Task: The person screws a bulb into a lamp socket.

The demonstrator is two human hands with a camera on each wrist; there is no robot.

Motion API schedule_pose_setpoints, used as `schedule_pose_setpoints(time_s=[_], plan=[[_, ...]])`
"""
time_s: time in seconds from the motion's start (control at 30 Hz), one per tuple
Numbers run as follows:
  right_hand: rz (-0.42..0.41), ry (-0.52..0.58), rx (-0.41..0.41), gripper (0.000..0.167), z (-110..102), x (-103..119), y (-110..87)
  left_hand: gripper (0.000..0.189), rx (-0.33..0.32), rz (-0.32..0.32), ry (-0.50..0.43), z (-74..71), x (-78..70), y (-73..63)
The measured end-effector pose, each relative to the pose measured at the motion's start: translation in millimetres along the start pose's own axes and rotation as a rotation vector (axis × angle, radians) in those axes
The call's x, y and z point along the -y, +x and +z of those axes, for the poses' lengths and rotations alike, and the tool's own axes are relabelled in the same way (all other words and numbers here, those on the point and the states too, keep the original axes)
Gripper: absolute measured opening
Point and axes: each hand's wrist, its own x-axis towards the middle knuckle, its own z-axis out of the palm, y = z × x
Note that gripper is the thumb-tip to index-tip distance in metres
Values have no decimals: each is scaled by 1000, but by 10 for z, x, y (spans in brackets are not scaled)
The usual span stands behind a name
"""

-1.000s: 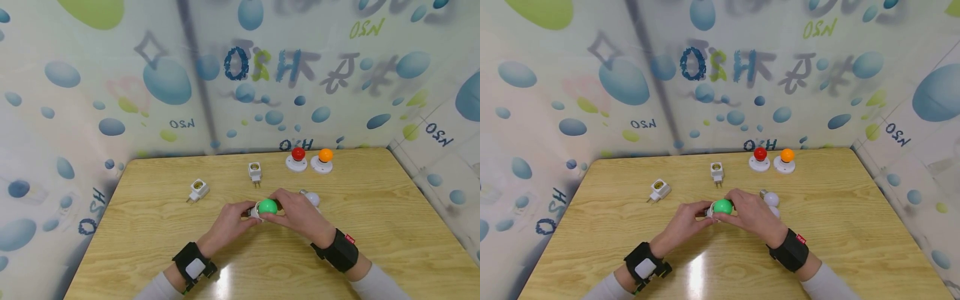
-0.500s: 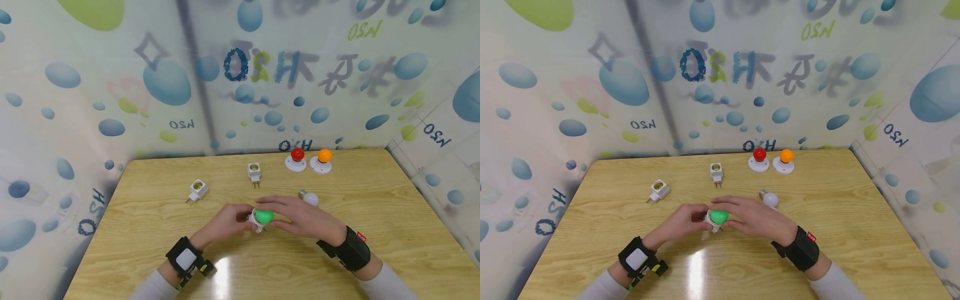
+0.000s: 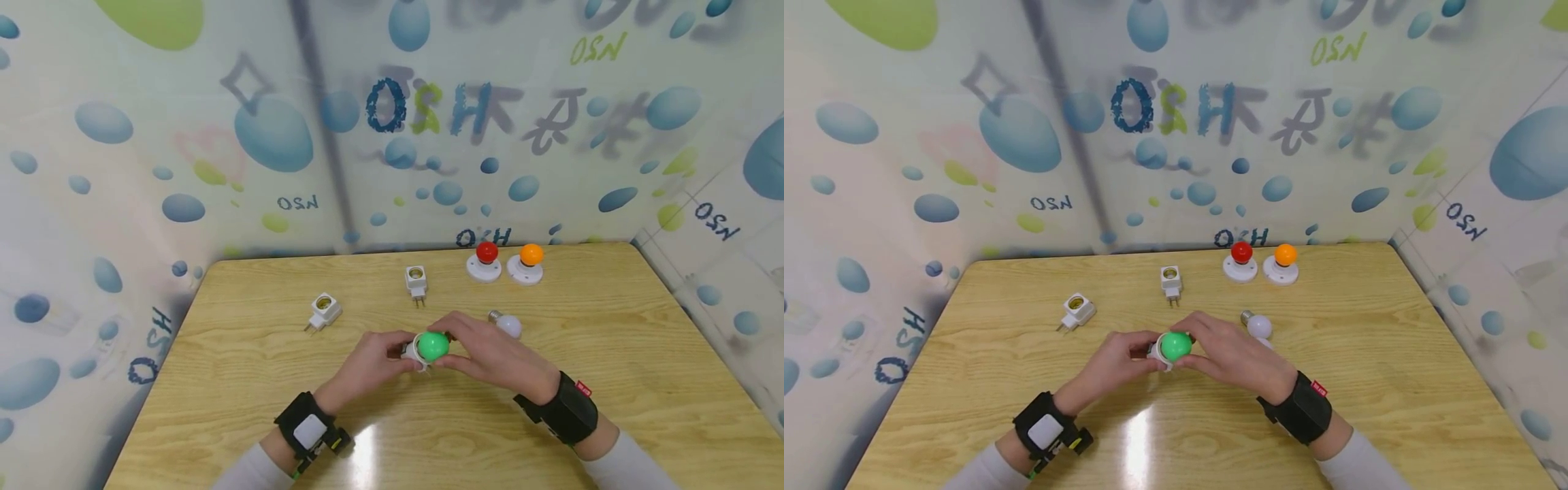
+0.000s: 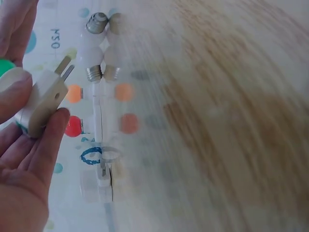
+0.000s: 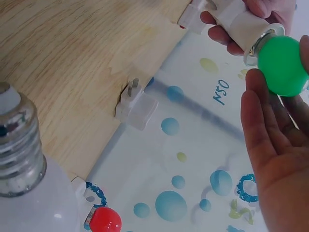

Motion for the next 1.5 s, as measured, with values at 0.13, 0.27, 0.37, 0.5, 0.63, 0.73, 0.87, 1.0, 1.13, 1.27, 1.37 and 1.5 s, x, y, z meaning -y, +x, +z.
schedule_pose_setpoints(time_s=[0.13,0.27,0.37,0.5,0.63,0.73,0.87,1.0,1.13,1.27,1.37,1.5], plan=[[30,-19,-46,44,10,20,-6,35,-56,10,33,27,-52,-8],[64,-21,-135,42,52,41,-5,34,-112,58,56,57,-95,-9],[79,-28,-190,40,89,52,4,34,-146,95,78,76,-119,-8],[124,-45,-166,40,85,66,11,35,-163,94,100,82,-119,-12],[197,-37,-55,60,4,57,-7,37,-134,47,91,51,-109,-13],[180,-29,10,73,-62,33,-19,38,-106,24,83,17,-113,-10],[28,-29,52,67,-112,7,-10,39,-49,5,36,-19,-123,1],[-89,-27,72,57,-116,-11,-3,38,-6,-17,-14,-34,-121,6],[-93,-21,52,54,-102,-9,-2,35,-14,-7,-16,-41,-117,0],[-76,-38,9,54,-86,3,-7,32,-33,14,-14,-41,-121,-8],[-74,-58,-34,54,-63,12,-9,30,-45,35,-9,-35,-123,-16],[-82,-86,-102,56,-11,24,-10,30,-88,57,23,-19,-124,-28]])
